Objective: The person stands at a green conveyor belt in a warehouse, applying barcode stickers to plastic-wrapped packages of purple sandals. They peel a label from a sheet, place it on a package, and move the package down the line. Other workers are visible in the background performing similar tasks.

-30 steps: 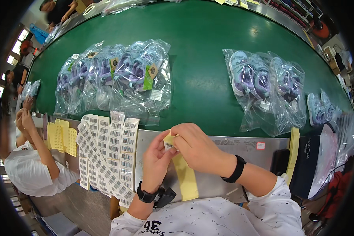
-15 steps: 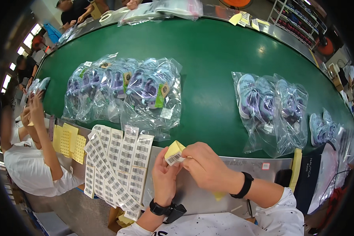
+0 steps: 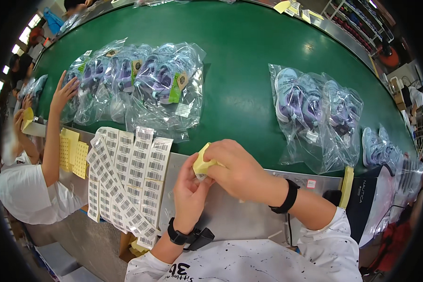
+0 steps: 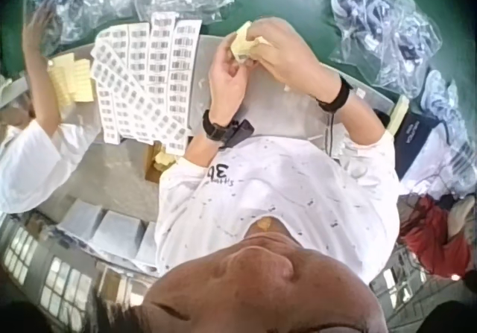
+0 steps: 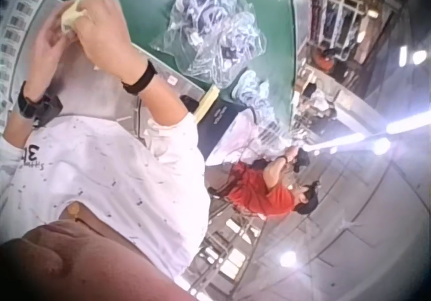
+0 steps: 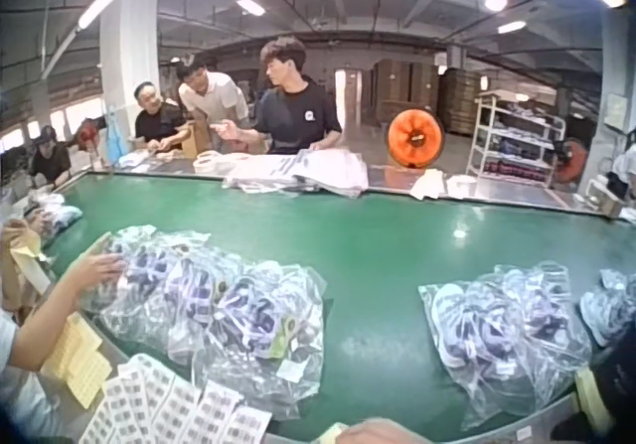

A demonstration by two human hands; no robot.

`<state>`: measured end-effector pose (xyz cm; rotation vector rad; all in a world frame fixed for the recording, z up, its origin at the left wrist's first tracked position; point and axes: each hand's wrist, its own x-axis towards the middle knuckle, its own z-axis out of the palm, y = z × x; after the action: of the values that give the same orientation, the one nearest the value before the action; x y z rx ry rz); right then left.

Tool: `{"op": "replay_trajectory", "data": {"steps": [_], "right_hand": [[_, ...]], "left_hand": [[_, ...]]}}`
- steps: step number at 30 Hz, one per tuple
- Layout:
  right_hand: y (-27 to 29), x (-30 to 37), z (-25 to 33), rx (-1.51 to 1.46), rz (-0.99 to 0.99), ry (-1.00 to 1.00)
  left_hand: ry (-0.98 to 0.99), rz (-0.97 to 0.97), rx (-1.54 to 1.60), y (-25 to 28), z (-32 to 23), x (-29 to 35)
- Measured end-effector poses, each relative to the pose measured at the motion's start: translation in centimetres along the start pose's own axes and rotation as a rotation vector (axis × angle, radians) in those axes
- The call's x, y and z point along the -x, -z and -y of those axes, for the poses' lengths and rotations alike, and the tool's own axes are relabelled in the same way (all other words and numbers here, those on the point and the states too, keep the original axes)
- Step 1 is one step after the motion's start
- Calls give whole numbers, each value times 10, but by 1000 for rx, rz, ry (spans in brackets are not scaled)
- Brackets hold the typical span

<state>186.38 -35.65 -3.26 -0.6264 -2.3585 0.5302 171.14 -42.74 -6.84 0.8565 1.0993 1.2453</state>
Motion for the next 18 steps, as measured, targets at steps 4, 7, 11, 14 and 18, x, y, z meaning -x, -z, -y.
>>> {"op": "replay_trajectory", "data": {"steps": [4, 7, 11, 14, 18], "right_hand": [[3, 6, 3, -2, -65, 34], [22, 4, 7, -123, -219, -131], [57, -24, -12, -500, -347, -497], [70, -61, -64, -661, -355, -628], [61, -94, -171, -974, -458, -905]], "left_hand": [[-23, -10, 30, -5, -4, 1], [36, -20, -49, 0, 8, 0], [26, -76, -92, 3, 17, 11], [-61, -78, -134, -1, 14, 18], [-62, -26, -124, -7, 12, 13]]}}
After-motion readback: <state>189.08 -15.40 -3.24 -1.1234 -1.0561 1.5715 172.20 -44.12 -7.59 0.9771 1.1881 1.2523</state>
